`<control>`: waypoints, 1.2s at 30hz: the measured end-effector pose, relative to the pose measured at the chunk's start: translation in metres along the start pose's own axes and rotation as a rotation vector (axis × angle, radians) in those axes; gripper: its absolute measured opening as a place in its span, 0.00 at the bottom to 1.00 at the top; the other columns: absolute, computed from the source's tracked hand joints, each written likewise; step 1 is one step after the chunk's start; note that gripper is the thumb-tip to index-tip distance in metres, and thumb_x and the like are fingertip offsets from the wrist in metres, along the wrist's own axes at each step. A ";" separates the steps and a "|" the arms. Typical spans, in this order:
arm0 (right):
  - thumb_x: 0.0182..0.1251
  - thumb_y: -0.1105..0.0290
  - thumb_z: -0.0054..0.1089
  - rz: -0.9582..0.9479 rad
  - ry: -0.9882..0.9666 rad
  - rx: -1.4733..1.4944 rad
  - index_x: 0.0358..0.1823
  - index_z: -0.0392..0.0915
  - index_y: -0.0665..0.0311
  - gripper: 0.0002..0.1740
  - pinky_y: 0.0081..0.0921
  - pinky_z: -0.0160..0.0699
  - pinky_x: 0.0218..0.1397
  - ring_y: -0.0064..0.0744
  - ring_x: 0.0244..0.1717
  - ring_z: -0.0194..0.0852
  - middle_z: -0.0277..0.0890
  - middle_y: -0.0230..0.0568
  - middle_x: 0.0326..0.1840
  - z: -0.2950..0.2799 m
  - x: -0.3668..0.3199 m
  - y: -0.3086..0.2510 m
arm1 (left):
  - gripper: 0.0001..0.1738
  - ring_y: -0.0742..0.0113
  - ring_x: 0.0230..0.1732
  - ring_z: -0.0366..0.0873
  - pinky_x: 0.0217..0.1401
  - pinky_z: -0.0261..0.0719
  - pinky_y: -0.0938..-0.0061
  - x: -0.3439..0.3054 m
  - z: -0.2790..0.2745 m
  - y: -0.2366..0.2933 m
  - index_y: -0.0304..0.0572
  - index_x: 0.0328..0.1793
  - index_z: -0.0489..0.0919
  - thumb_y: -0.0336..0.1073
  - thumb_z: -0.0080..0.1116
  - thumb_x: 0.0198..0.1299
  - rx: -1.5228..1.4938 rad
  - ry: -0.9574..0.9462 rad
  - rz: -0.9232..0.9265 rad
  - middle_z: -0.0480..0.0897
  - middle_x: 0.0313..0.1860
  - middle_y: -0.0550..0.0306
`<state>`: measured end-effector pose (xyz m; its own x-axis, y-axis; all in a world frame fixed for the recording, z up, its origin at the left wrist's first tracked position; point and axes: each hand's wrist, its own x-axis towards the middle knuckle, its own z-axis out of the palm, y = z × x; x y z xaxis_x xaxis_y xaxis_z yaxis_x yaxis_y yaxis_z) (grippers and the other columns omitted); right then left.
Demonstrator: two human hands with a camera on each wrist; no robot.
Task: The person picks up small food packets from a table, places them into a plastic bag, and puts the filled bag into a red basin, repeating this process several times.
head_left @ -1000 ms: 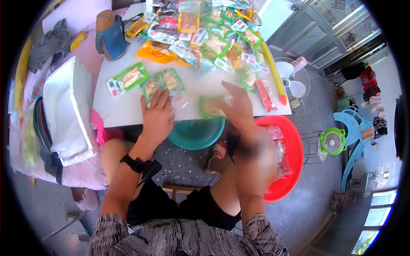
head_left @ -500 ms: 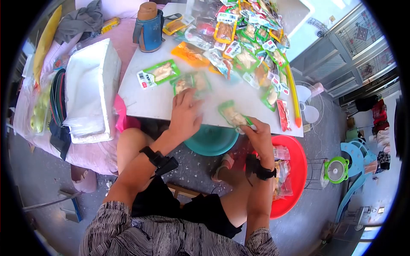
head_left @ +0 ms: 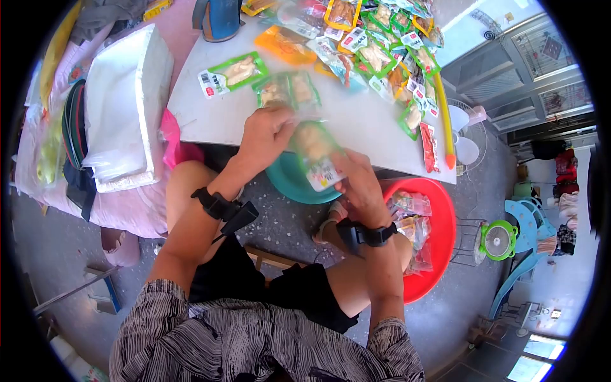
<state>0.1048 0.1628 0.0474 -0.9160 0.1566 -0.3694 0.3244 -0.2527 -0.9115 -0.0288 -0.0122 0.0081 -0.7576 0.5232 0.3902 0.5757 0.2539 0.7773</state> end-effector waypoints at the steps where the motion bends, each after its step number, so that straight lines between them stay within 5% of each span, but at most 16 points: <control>1: 0.68 0.65 0.55 -0.013 0.025 0.018 0.41 0.80 0.66 0.12 0.11 0.55 0.14 0.11 0.15 0.62 0.75 0.28 0.23 0.002 0.004 0.002 | 0.15 0.45 0.41 0.78 0.46 0.76 0.61 -0.002 0.000 0.006 0.37 0.49 0.80 0.26 0.57 0.54 0.076 0.040 0.071 0.82 0.43 0.44; 4: 0.68 0.66 0.55 -0.045 0.069 0.078 0.41 0.80 0.67 0.11 0.13 0.53 0.14 0.12 0.15 0.61 0.73 0.28 0.22 0.005 0.019 0.009 | 0.22 0.43 0.58 0.72 0.58 0.71 0.55 -0.009 0.005 0.022 0.43 0.56 0.78 0.26 0.58 0.51 0.305 0.134 0.229 0.75 0.58 0.42; 15: 0.66 0.68 0.57 -0.103 0.079 0.105 0.35 0.76 0.69 0.09 0.15 0.48 0.14 0.13 0.15 0.54 0.65 0.27 0.20 0.022 0.048 0.001 | 0.23 0.42 0.63 0.68 0.64 0.66 0.52 -0.010 0.011 0.022 0.41 0.57 0.77 0.27 0.58 0.51 0.369 0.242 0.271 0.72 0.62 0.43; 18: 0.65 0.69 0.57 0.013 0.003 -0.048 0.32 0.75 0.69 0.09 0.15 0.49 0.14 0.13 0.14 0.53 0.65 0.27 0.20 0.018 0.037 -0.012 | 0.23 0.43 0.64 0.68 0.65 0.65 0.51 -0.007 0.009 0.019 0.42 0.58 0.77 0.27 0.58 0.52 0.315 0.252 0.248 0.72 0.62 0.44; 23: 0.64 0.72 0.56 -0.314 -0.033 -0.253 0.32 0.75 0.70 0.07 0.16 0.52 0.16 0.15 0.15 0.56 0.67 0.30 0.20 0.008 0.049 0.001 | 0.24 0.44 0.65 0.66 0.66 0.64 0.50 -0.014 0.014 0.024 0.43 0.59 0.77 0.28 0.58 0.52 0.386 0.184 0.308 0.72 0.63 0.44; 26: 0.63 0.76 0.55 -0.825 -0.007 -0.733 0.35 0.75 0.71 0.05 0.18 0.64 0.23 0.21 0.22 0.66 0.72 0.35 0.26 -0.011 0.070 0.023 | 0.24 0.45 0.65 0.67 0.66 0.63 0.49 -0.018 0.018 0.027 0.43 0.59 0.77 0.29 0.57 0.53 0.336 0.162 0.315 0.72 0.63 0.44; 28: 0.62 0.78 0.53 -0.787 -0.015 -0.486 0.37 0.75 0.71 0.04 0.22 0.72 0.31 0.25 0.30 0.72 0.74 0.39 0.33 0.001 0.070 0.018 | 0.24 0.45 0.65 0.66 0.66 0.63 0.49 -0.018 0.019 0.026 0.43 0.59 0.77 0.29 0.57 0.53 0.309 0.159 0.328 0.72 0.63 0.44; 30: 0.62 0.81 0.51 -0.222 -0.053 0.409 0.39 0.74 0.71 0.05 0.27 0.79 0.42 0.31 0.39 0.77 0.76 0.42 0.40 0.018 0.064 0.016 | 0.24 0.45 0.65 0.66 0.66 0.63 0.50 -0.017 0.021 0.023 0.42 0.59 0.77 0.28 0.57 0.53 0.313 0.166 0.324 0.72 0.64 0.44; 33: 0.61 0.84 0.48 -0.228 -0.124 0.546 0.43 0.73 0.72 0.09 0.30 0.81 0.51 0.36 0.47 0.78 0.75 0.45 0.46 0.019 0.065 0.028 | 0.23 0.46 0.66 0.67 0.67 0.63 0.50 -0.015 0.019 0.023 0.42 0.59 0.77 0.28 0.56 0.54 0.322 0.161 0.303 0.71 0.64 0.45; 36: 0.64 0.81 0.46 -0.302 0.024 0.528 0.44 0.72 0.73 0.09 0.29 0.80 0.50 0.36 0.45 0.77 0.75 0.44 0.45 0.032 0.063 0.034 | 0.23 0.48 0.67 0.66 0.67 0.63 0.51 -0.017 0.019 0.025 0.42 0.59 0.77 0.29 0.55 0.55 0.349 0.127 0.287 0.72 0.65 0.48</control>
<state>0.0506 0.1333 -0.0014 -0.9416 0.3156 -0.1179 -0.1158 -0.6318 -0.7664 0.0045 0.0009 0.0116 -0.5719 0.5143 0.6391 0.8199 0.3835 0.4251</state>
